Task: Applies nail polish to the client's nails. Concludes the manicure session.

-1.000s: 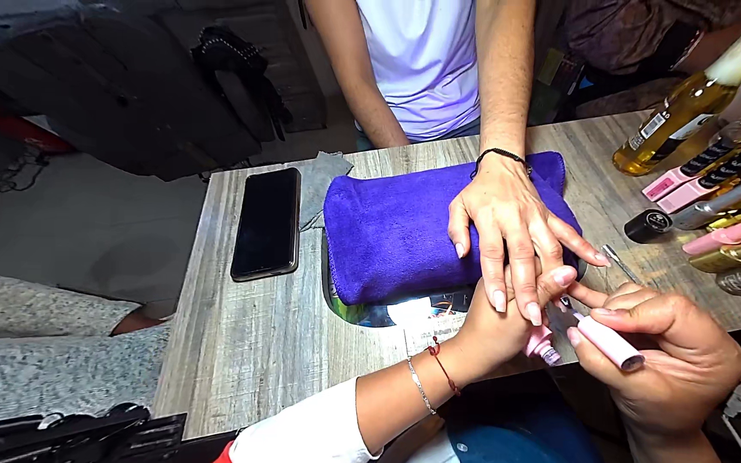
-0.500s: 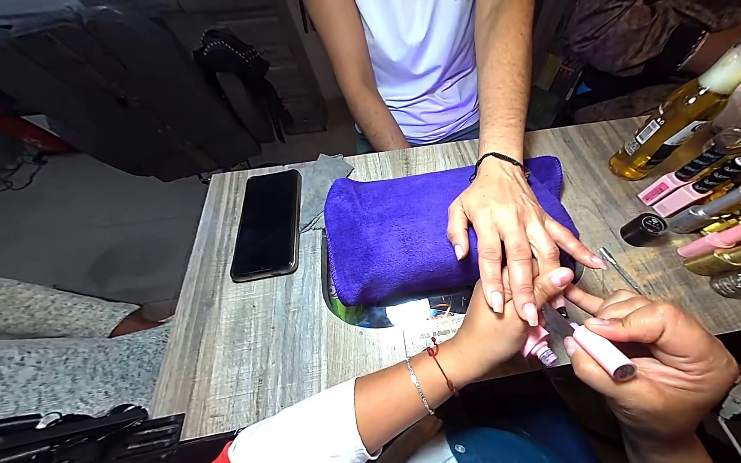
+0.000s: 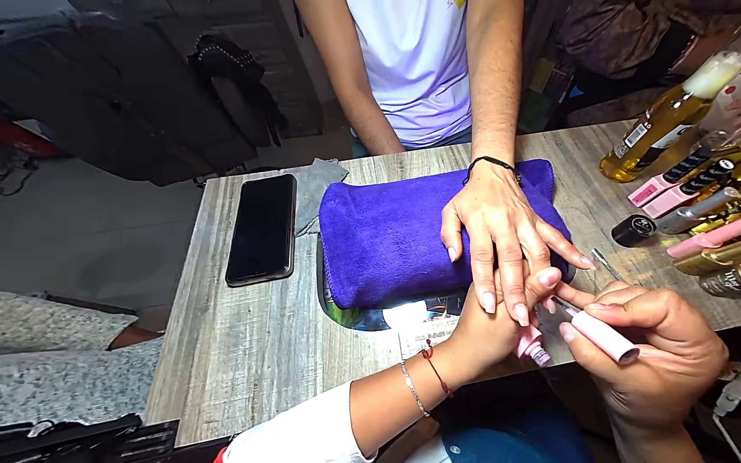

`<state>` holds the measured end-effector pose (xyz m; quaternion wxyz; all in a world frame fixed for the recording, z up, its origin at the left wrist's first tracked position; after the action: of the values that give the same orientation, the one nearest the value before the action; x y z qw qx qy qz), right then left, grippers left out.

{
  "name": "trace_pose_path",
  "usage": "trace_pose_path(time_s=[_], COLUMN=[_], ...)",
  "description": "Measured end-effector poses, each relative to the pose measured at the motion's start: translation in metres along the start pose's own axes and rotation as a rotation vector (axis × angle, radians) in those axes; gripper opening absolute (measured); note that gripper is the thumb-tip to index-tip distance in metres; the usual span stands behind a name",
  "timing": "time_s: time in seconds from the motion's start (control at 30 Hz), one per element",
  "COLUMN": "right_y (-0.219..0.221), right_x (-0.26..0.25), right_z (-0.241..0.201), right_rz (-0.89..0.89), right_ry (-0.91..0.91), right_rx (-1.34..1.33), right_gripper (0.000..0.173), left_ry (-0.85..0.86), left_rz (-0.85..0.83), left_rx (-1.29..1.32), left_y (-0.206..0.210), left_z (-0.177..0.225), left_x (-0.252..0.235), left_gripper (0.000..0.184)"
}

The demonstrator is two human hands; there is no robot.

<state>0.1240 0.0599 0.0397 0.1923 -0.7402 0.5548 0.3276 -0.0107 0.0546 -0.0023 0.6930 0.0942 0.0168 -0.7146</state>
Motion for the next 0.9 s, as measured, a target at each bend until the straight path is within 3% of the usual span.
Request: trace_pose_path(time_s=[0.37, 0.6, 0.9], right_y=[0.001, -0.005, -0.004], right_x=[0.004, 0.002, 0.001], right_z=[-0.001, 0.007, 0.010], right_rz=[-0.044, 0.122, 0.129], right_ry=[-0.010, 0.147, 0.164], right_rx=[0.044, -0.271, -0.217], right_gripper=[0.025, 0.032, 0.031], left_ry=[0.021, 0.036, -0.005], left_rz=[-0.030, -0.074, -0.068], left_rx=[0.016, 0.065, 0.070], left_y=[0.002, 0.003, 0.001], left_z=[0.002, 0.002, 0.002], left_x=[-0.002, -0.002, -0.002], left_gripper=[0.032, 0.034, 0.035])
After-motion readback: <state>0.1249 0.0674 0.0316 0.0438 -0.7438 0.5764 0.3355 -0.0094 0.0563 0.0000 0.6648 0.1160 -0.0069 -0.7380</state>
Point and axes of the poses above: each hand's wrist, its own x-axis away from the middle knuckle, its own y-axis out of the palm, z = x × y, the point moved 6 cm from there along -x, towards the middle knuckle, and after that the axes turned 11 degrees about -x, right-handed, at the moved point
